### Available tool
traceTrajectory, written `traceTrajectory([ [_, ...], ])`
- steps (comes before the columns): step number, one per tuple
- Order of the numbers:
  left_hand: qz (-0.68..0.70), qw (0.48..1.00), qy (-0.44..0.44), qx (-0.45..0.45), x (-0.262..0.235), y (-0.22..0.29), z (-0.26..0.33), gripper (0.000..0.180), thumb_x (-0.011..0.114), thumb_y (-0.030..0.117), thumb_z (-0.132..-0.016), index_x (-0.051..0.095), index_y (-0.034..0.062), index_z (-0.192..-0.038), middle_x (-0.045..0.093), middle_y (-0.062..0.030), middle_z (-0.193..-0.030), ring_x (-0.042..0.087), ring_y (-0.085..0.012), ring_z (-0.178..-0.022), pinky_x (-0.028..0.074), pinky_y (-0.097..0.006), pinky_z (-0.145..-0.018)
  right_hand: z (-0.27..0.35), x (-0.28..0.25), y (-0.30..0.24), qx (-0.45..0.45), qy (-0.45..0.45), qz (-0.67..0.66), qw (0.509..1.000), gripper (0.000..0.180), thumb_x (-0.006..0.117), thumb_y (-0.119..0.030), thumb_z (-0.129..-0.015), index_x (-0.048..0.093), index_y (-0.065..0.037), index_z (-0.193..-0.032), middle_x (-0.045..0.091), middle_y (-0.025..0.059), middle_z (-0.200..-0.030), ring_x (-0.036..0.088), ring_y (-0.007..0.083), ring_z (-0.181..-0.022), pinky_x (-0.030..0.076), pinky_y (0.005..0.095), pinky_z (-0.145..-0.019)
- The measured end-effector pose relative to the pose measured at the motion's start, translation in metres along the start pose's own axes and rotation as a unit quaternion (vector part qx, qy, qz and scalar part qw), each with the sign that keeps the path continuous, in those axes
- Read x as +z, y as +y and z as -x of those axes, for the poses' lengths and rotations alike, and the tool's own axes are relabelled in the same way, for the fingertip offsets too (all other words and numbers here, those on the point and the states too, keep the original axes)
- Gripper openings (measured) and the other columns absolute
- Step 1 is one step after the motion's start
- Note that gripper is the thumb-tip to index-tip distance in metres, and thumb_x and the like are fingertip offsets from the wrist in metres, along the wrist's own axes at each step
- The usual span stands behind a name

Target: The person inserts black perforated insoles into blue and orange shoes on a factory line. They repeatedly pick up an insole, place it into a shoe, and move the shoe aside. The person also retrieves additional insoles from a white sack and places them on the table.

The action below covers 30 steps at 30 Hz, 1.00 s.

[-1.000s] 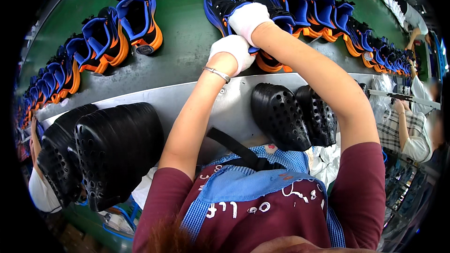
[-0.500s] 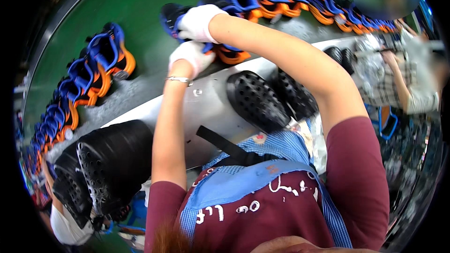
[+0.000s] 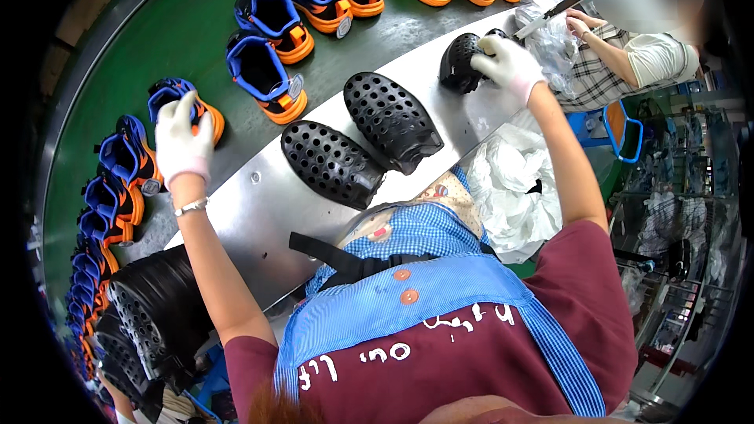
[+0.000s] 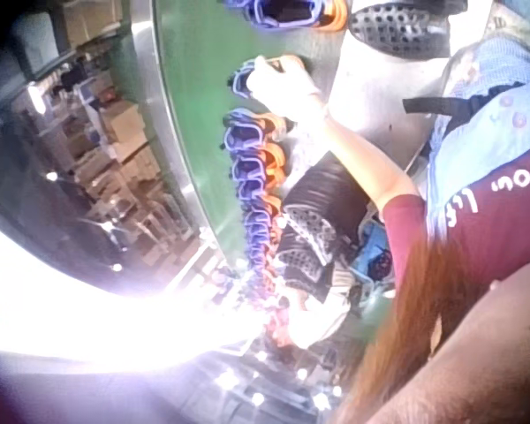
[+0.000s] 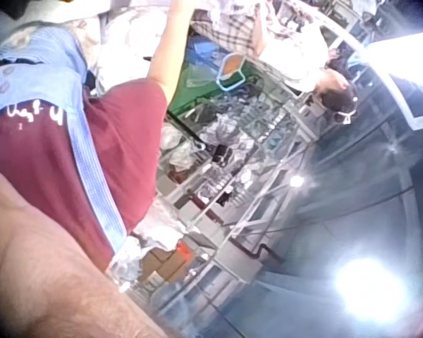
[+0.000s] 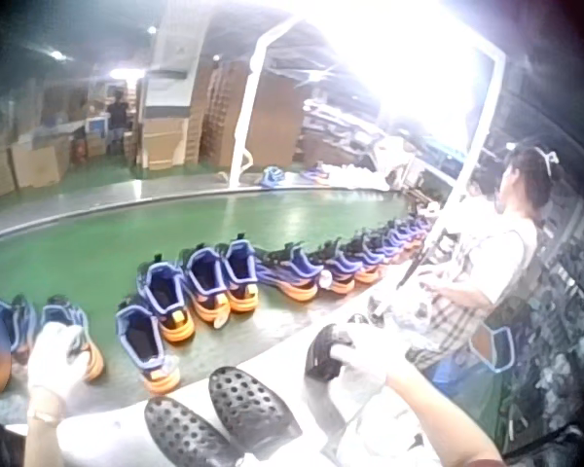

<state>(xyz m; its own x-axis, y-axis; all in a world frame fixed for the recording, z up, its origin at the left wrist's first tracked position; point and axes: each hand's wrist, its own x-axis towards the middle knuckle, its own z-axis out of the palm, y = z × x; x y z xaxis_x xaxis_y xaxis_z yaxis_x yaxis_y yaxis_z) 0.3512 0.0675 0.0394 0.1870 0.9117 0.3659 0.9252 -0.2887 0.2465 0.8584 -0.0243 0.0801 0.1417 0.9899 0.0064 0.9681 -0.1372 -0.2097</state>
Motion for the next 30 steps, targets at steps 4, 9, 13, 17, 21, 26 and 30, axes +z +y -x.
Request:
traceTrajectory([
  [4,0.192,0.969,-0.091,0.129,0.031,0.035,0.007,0.045,0.070,0.029,-0.079,0.062,0.0021,-0.115,0.058,-0.0193,-0.121,0.054,-0.0356,-0.115,0.043,-0.040,-0.101,0.008,0.043,0.020,0.050,-0.007,0.010,0.999,0.072,0.071,-0.047,-0.074,0.053,-0.009,-0.132,0.053,0.0208,-0.130,0.055,0.0358,-0.118,0.044,0.0392,-0.102],
  [9,0.195,0.972,-0.128,0.041,0.071,0.057,0.002,0.030,0.069,0.022,-0.081,0.064,0.0027,-0.104,0.061,-0.0162,-0.109,0.061,-0.0360,-0.096,0.049,-0.040,-0.085,0.006,0.040,0.014,0.048,-0.016,-0.018,0.999,0.056,0.075,-0.040,-0.073,0.057,-0.009,-0.117,0.055,0.0172,-0.118,0.058,0.0358,-0.108,0.048,0.0407,-0.093],
  [13,0.163,0.981,-0.099,0.037,0.087,0.067,-0.018,0.018,0.063,0.018,-0.082,0.064,0.0032,-0.093,0.059,-0.0162,-0.094,0.060,-0.0371,-0.084,0.048,-0.043,-0.075,0.010,0.032,0.027,0.021,-0.012,-0.033,0.999,0.051,0.078,-0.035,-0.069,0.058,-0.006,-0.105,0.057,0.0145,-0.108,0.059,0.0319,-0.102,0.050,0.0379,-0.088],
  [17,0.134,0.984,-0.118,0.020,0.096,0.082,-0.030,0.021,0.062,0.021,-0.083,0.065,0.0042,-0.094,0.058,-0.0180,-0.089,0.059,-0.0382,-0.082,0.047,-0.045,-0.073,0.014,0.023,0.033,-0.005,-0.013,-0.042,0.999,0.045,0.078,-0.035,-0.068,0.056,-0.004,-0.092,0.056,0.0144,-0.099,0.059,0.0322,-0.092,0.050,0.0381,-0.081],
  [21,0.173,0.973,-0.150,0.009,0.090,0.078,-0.027,0.030,0.063,0.024,-0.084,0.064,0.0054,-0.107,0.060,-0.0168,-0.102,0.062,-0.0337,-0.086,0.050,-0.040,-0.077,0.025,0.005,0.035,-0.005,0.027,-0.058,0.998,0.046,0.079,-0.036,-0.066,0.055,-0.004,-0.088,0.055,0.0140,-0.096,0.059,0.0315,-0.089,0.049,0.0376,-0.079],
  [26,0.216,0.974,-0.052,-0.032,0.054,0.071,-0.019,0.042,0.064,0.025,-0.087,0.060,0.0045,-0.123,0.058,-0.0165,-0.116,0.064,-0.0263,-0.089,0.051,-0.032,-0.080,0.018,-0.030,-0.014,-0.097,0.096,-0.064,0.989,0.049,0.084,-0.030,-0.064,0.055,-0.003,-0.092,0.056,0.0114,-0.095,0.058,0.0274,-0.087,0.048,0.0351,-0.078],
  [30,0.562,0.812,-0.126,-0.095,0.024,0.102,-0.022,0.044,0.054,0.031,-0.098,0.055,0.0000,-0.129,0.063,-0.0134,-0.114,0.064,-0.0187,-0.088,0.051,-0.031,-0.080,0.019,-0.045,-0.102,-0.253,0.117,-0.175,0.944,0.051,0.085,-0.020,-0.064,0.055,-0.001,-0.100,0.057,0.0096,-0.102,0.058,0.0226,-0.088,0.050,0.0316,-0.079],
])
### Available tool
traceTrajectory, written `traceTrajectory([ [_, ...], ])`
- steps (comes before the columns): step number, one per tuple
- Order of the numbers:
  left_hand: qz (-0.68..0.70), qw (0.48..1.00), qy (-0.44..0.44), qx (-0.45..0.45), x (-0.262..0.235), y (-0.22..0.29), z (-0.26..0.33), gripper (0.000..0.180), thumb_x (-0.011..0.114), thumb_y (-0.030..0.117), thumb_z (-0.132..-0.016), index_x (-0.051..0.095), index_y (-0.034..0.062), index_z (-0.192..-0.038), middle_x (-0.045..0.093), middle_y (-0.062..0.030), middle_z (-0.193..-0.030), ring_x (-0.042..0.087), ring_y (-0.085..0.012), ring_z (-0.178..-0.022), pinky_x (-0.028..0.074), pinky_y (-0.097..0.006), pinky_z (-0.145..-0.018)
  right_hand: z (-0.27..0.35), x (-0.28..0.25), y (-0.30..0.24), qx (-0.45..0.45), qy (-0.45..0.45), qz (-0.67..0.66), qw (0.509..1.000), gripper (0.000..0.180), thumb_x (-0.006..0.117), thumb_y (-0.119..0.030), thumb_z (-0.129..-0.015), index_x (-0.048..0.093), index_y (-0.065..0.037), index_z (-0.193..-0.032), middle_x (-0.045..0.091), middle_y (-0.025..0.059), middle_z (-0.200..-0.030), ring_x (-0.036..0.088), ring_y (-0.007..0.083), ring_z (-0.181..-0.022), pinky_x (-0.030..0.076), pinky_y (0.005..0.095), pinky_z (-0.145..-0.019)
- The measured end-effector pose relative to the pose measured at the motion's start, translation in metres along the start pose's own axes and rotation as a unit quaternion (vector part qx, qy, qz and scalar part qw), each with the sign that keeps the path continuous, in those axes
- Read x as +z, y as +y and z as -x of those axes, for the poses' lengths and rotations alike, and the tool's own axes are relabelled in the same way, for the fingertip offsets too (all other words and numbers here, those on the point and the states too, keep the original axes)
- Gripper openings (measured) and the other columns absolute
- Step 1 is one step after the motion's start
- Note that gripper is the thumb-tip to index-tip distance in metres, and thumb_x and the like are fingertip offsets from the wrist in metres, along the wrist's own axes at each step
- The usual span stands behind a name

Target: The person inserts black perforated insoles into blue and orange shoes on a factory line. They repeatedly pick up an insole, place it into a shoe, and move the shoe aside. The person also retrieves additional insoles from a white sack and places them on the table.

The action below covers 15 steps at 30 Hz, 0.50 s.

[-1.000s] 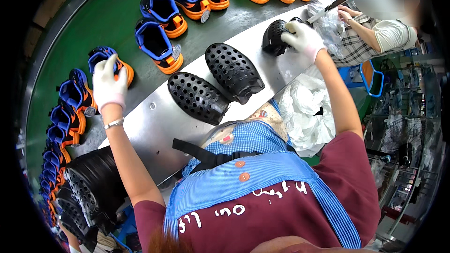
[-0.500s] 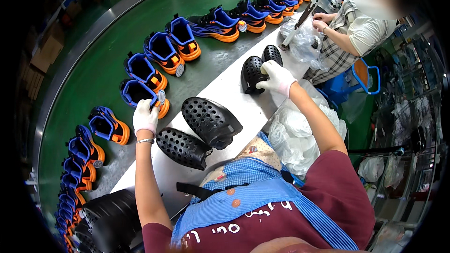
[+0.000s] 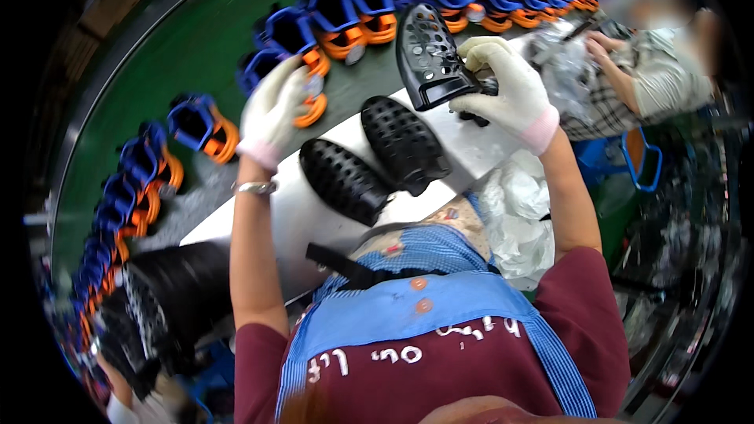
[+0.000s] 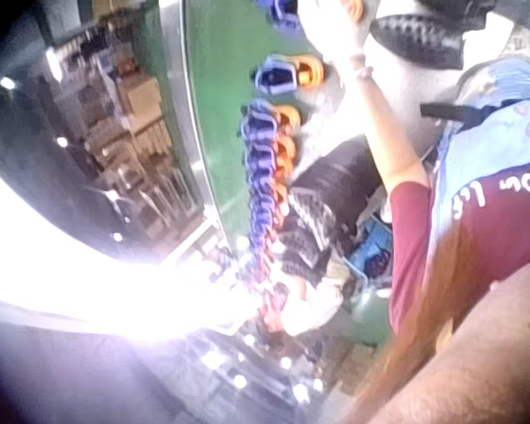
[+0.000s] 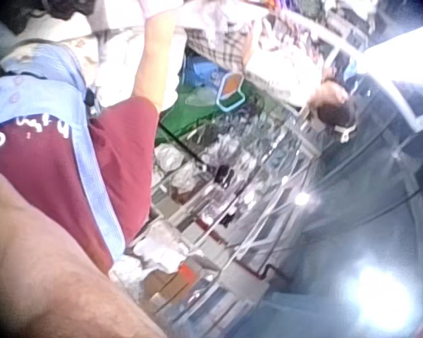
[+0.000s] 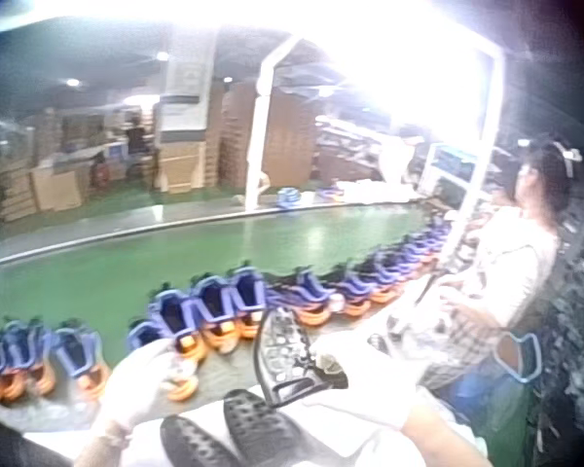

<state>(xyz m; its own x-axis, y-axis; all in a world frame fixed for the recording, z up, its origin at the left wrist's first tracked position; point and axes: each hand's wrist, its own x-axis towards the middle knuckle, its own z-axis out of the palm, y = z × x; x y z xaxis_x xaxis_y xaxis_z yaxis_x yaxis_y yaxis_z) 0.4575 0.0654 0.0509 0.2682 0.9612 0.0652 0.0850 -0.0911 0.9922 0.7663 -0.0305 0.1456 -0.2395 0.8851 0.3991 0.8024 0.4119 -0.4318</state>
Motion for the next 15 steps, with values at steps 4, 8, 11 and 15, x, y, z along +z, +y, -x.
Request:
traceTrajectory([
  [4,0.404,0.897,-0.138,-0.114,0.016,0.041,0.020,0.051,0.048,0.038,-0.101,0.044,0.0029,-0.137,0.063,-0.0104,-0.116,0.064,-0.0193,-0.101,0.054,-0.033,-0.086,-0.031,0.035,-0.059,-0.104,-0.074,-0.081,0.989,0.047,0.084,-0.014,-0.064,0.053,-0.002,-0.098,0.060,0.0101,-0.110,0.061,0.0237,-0.097,0.051,0.0327,-0.086],
  [8,0.515,0.849,-0.059,-0.108,-0.001,0.040,0.042,0.033,0.056,0.034,-0.096,0.059,0.0051,-0.113,0.067,-0.0107,-0.106,0.067,-0.0205,-0.097,0.056,-0.035,-0.086,-0.044,0.066,-0.097,-0.023,-0.140,-0.225,0.964,0.050,0.081,-0.015,-0.072,0.054,-0.001,-0.112,0.062,0.0141,-0.111,0.065,0.0192,-0.096,0.054,0.0306,-0.085],
  [11,0.505,0.862,0.020,-0.028,-0.008,0.021,0.048,0.030,0.059,0.029,-0.094,0.058,0.0073,-0.114,0.066,-0.0075,-0.102,0.066,-0.0171,-0.089,0.056,-0.033,-0.081,-0.054,0.077,-0.119,0.062,-0.209,-0.177,0.960,0.058,0.074,-0.031,-0.078,0.054,0.004,-0.120,0.065,0.0203,-0.102,0.067,0.0292,-0.093,0.052,0.0355,-0.085],
  [15,0.522,0.847,0.104,0.006,-0.003,0.002,0.050,0.031,0.057,0.027,-0.095,0.055,0.0056,-0.118,0.064,-0.0069,-0.103,0.066,-0.0168,-0.086,0.056,-0.032,-0.077,-0.057,0.107,-0.126,0.034,-0.229,-0.119,0.966,0.056,0.066,-0.040,-0.081,0.056,0.007,-0.111,0.065,0.0258,-0.092,0.065,0.0390,-0.088,0.051,0.0434,-0.080],
])
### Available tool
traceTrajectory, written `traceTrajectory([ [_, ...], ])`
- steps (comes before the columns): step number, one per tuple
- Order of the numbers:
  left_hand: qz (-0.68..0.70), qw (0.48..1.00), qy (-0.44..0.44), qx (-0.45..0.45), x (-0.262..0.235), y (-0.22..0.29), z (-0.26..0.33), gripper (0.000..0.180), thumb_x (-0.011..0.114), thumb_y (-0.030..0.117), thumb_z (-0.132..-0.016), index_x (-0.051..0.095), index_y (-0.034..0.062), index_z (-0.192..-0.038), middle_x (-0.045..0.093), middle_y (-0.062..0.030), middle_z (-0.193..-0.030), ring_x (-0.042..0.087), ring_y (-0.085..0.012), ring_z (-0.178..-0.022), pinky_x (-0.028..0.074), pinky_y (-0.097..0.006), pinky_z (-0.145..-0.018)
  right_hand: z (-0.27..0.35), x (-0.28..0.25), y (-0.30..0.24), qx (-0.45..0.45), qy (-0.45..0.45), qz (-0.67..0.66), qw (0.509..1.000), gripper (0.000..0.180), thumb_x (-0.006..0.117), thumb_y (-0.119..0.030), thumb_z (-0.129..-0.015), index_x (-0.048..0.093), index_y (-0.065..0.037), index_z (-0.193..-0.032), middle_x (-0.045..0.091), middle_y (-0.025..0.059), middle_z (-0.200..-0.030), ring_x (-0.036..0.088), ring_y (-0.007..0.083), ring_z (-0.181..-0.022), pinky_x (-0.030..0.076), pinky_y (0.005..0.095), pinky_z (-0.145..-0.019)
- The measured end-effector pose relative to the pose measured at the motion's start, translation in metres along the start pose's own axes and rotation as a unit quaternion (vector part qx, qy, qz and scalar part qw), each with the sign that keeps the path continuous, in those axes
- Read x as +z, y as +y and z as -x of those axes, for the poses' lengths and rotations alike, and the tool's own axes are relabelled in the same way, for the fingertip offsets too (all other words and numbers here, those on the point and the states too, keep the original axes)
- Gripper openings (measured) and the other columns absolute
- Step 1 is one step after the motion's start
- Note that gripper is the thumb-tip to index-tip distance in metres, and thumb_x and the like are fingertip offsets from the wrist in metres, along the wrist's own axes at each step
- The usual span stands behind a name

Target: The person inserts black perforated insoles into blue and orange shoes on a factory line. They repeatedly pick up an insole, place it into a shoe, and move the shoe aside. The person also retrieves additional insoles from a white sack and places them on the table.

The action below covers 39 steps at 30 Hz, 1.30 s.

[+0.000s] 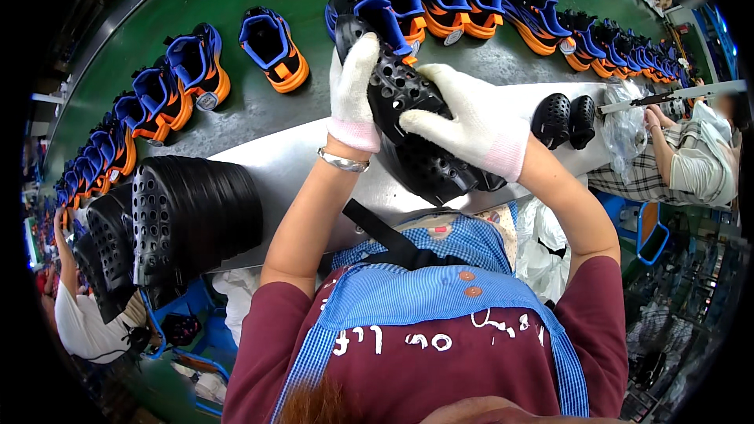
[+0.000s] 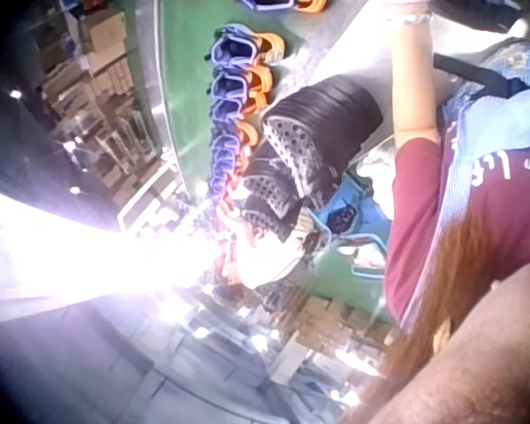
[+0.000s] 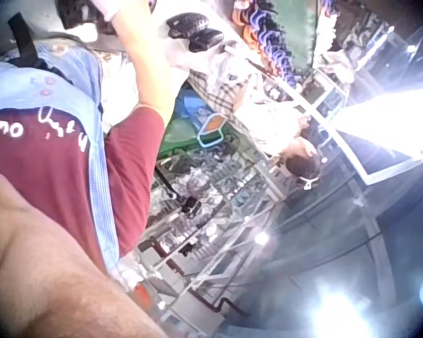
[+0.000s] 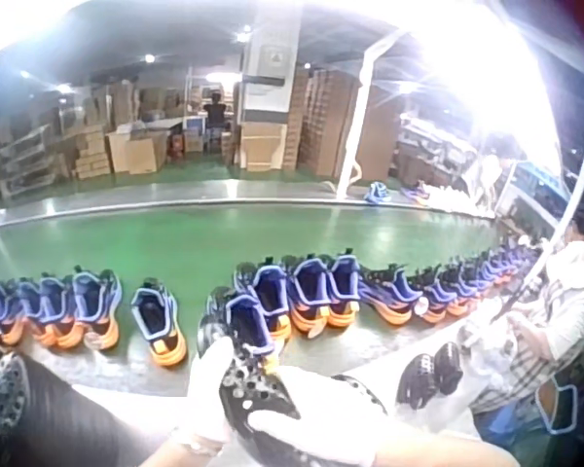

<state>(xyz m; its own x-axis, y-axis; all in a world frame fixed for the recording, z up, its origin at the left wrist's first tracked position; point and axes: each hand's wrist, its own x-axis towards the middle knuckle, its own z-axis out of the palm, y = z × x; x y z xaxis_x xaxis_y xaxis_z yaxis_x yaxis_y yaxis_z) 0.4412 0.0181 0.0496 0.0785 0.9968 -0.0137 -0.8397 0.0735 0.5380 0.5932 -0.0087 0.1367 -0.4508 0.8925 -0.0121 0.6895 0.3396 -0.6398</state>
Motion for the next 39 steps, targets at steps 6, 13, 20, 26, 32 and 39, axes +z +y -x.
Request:
traceTrajectory([
  [6,-0.026,0.999,0.037,0.020,-0.017,0.000,-0.011,0.032,0.057,0.028,-0.096,0.056,0.0031,-0.116,0.065,-0.0070,-0.096,0.066,-0.0151,-0.079,0.056,-0.028,-0.068,-0.020,0.008,0.002,0.031,-0.030,0.017,0.999,0.045,0.068,-0.033,-0.082,0.058,0.005,-0.105,0.066,0.0233,-0.085,0.067,0.0346,-0.082,0.052,0.0396,-0.075],
  [13,-0.346,0.935,0.060,-0.044,-0.047,0.016,-0.021,0.041,0.057,0.036,-0.096,0.059,-0.0001,-0.116,0.067,-0.0114,-0.098,0.067,-0.0200,-0.086,0.055,-0.032,-0.075,-0.052,-0.015,0.037,0.002,0.005,0.147,0.989,0.030,0.063,-0.027,-0.083,0.061,0.002,-0.089,0.062,0.0166,-0.068,0.066,0.0277,-0.063,0.051,0.0365,-0.062],
  [20,-0.736,0.645,-0.077,0.191,-0.068,-0.020,-0.030,0.045,0.068,0.024,-0.082,0.058,0.0039,-0.121,0.056,-0.0165,-0.126,0.059,-0.0354,-0.108,0.050,-0.040,-0.090,-0.131,-0.027,0.045,0.035,-0.178,0.320,0.930,0.035,0.057,-0.031,-0.080,0.065,0.003,-0.081,0.064,0.0200,-0.068,0.067,0.0328,-0.067,0.054,0.0388,-0.068],
  [26,-0.780,0.617,-0.043,0.093,-0.061,-0.024,-0.041,0.040,0.066,0.026,-0.083,0.060,0.0078,-0.118,0.057,-0.0110,-0.125,0.060,-0.0329,-0.107,0.051,-0.041,-0.088,-0.186,0.037,0.045,0.026,-0.179,0.372,0.910,0.031,0.057,-0.026,-0.082,0.072,-0.001,-0.093,0.069,0.0225,-0.092,0.067,0.0361,-0.089,0.055,0.0412,-0.081],
  [32,-0.828,0.528,-0.122,-0.142,-0.056,-0.014,-0.085,0.042,0.061,0.044,-0.086,0.067,0.0078,-0.106,0.067,-0.0187,-0.104,0.064,-0.0358,-0.095,0.052,-0.043,-0.083,-0.211,0.067,0.074,0.065,-0.182,0.269,0.944,0.030,0.064,-0.018,-0.078,0.069,-0.002,-0.103,0.066,0.0228,-0.104,0.065,0.0356,-0.096,0.054,0.0387,-0.084],
  [39,-0.810,0.556,-0.108,-0.152,-0.061,-0.015,-0.092,0.032,0.065,0.036,-0.081,0.072,0.0072,-0.093,0.069,-0.0190,-0.097,0.067,-0.0347,-0.090,0.053,-0.041,-0.082,-0.224,0.095,0.089,-0.029,-0.150,0.321,0.935,0.022,0.062,-0.007,-0.082,0.069,-0.003,-0.102,0.067,0.0203,-0.108,0.067,0.0346,-0.097,0.055,0.0392,-0.083],
])
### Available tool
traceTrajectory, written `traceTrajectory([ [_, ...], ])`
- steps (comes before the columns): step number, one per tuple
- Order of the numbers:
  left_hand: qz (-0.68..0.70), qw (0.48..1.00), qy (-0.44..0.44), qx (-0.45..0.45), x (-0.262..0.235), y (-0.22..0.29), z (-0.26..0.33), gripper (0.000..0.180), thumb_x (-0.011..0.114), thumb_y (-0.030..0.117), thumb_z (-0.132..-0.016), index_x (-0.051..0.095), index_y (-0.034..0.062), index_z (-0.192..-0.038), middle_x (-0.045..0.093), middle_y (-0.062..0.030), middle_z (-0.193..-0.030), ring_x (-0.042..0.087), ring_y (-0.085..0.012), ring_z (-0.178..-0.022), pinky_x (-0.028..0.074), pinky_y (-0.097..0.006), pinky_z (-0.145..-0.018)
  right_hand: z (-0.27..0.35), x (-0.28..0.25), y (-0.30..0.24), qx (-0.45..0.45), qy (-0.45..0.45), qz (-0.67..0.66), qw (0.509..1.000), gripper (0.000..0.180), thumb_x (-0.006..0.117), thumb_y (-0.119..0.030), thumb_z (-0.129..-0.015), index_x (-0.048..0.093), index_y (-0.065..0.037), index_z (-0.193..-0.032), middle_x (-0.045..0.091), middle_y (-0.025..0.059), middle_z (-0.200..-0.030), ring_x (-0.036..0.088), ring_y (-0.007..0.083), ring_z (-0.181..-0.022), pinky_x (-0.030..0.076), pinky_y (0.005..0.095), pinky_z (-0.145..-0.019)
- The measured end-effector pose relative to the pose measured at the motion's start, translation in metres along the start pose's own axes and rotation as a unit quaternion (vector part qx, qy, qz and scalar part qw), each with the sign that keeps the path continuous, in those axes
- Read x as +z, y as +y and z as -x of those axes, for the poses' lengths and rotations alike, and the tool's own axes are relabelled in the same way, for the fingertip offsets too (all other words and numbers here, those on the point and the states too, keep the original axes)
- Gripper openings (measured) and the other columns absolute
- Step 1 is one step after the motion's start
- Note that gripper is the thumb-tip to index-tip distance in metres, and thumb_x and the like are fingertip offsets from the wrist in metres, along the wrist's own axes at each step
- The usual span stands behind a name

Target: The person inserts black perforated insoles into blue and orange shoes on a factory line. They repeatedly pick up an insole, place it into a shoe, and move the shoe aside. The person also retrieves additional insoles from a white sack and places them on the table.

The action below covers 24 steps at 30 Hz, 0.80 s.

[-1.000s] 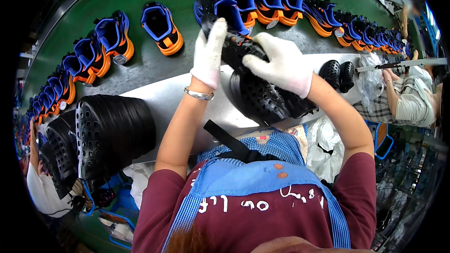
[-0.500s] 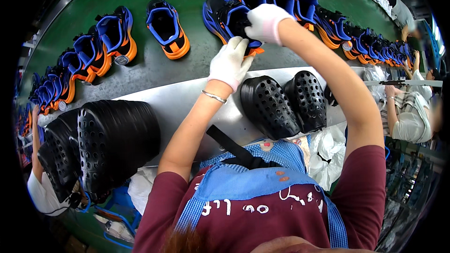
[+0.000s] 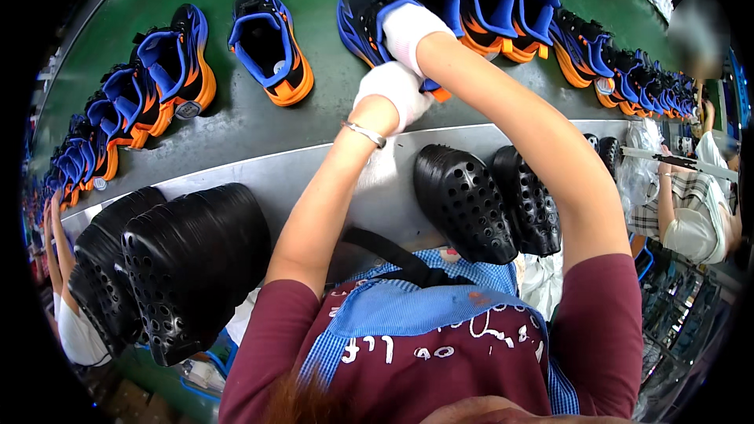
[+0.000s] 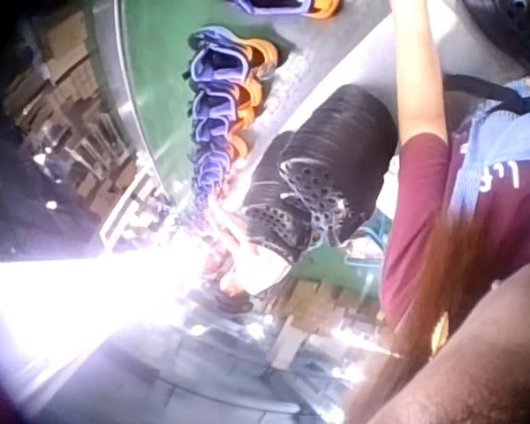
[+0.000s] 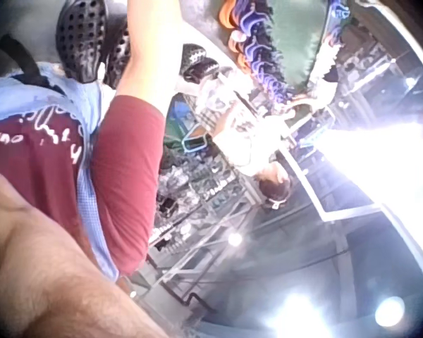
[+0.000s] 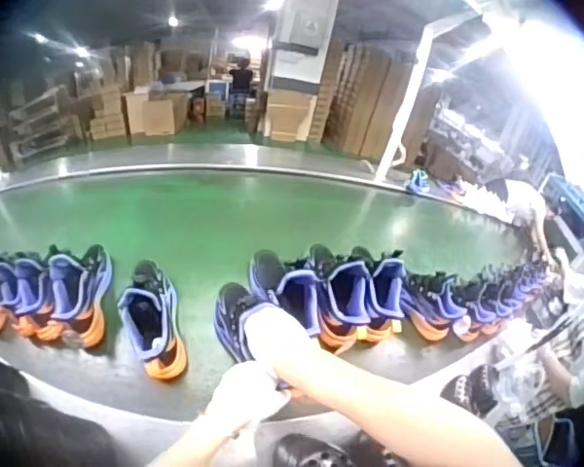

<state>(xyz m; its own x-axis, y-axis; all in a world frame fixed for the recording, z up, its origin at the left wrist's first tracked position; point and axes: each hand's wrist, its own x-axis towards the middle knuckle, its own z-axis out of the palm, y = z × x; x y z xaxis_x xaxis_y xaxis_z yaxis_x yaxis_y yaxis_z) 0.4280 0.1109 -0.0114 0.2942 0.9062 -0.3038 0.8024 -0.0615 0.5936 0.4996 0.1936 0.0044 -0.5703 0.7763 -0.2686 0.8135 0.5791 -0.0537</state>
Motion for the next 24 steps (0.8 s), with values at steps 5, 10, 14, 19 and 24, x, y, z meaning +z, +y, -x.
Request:
traceTrajectory([
  [5,-0.016,1.000,-0.012,0.004,-0.001,0.000,-0.001,0.037,0.066,0.039,-0.078,0.073,0.0069,-0.096,0.069,-0.0185,-0.097,0.067,-0.0345,-0.090,0.053,-0.040,-0.082,0.002,0.008,0.004,0.013,0.045,-0.031,0.998,0.022,0.062,-0.008,-0.082,0.070,-0.004,-0.102,0.068,0.0201,-0.108,0.067,0.0330,-0.100,0.055,0.0396,-0.083],
  [10,-0.063,0.993,-0.080,-0.052,-0.011,0.021,-0.005,0.053,0.062,0.055,-0.081,0.071,0.0098,-0.105,0.069,-0.0172,-0.104,0.066,-0.0336,-0.095,0.053,-0.040,-0.083,0.016,-0.020,0.006,0.041,-0.054,-0.080,0.995,0.020,0.061,-0.013,-0.078,0.072,-0.001,-0.091,0.069,0.0212,-0.096,0.068,0.0339,-0.088,0.056,0.0399,-0.076],
  [14,-0.032,0.999,0.028,0.016,0.006,0.007,-0.009,0.057,0.060,0.059,-0.082,0.070,0.0054,-0.101,0.070,-0.0179,-0.094,0.066,-0.0371,-0.091,0.051,-0.043,-0.081,0.066,-0.033,0.026,0.015,-0.001,-0.139,0.990,0.043,0.057,-0.033,-0.083,0.067,-0.005,-0.113,0.069,0.0200,-0.100,0.066,0.0345,-0.093,0.052,0.0393,-0.084],
  [19,0.060,0.997,0.025,-0.045,0.010,-0.001,0.003,0.044,0.064,0.045,-0.085,0.066,0.0013,-0.087,0.067,-0.0159,-0.072,0.067,-0.0247,-0.061,0.052,-0.037,-0.061,0.206,-0.049,0.106,0.085,0.184,-0.169,0.965,0.045,0.058,-0.037,-0.086,0.065,-0.006,-0.118,0.070,0.0156,-0.102,0.067,0.0292,-0.095,0.052,0.0350,-0.084],
  [24,-0.131,0.978,0.162,0.023,-0.017,-0.031,0.009,0.044,0.063,0.045,-0.083,0.068,0.0028,-0.095,0.067,-0.0220,-0.090,0.063,-0.0401,-0.089,0.050,-0.043,-0.078,0.358,-0.008,0.221,0.364,0.243,-0.082,0.895,0.038,0.054,-0.034,-0.088,0.067,-0.004,-0.108,0.069,0.0182,-0.103,0.064,0.0346,-0.100,0.049,0.0410,-0.088],
])
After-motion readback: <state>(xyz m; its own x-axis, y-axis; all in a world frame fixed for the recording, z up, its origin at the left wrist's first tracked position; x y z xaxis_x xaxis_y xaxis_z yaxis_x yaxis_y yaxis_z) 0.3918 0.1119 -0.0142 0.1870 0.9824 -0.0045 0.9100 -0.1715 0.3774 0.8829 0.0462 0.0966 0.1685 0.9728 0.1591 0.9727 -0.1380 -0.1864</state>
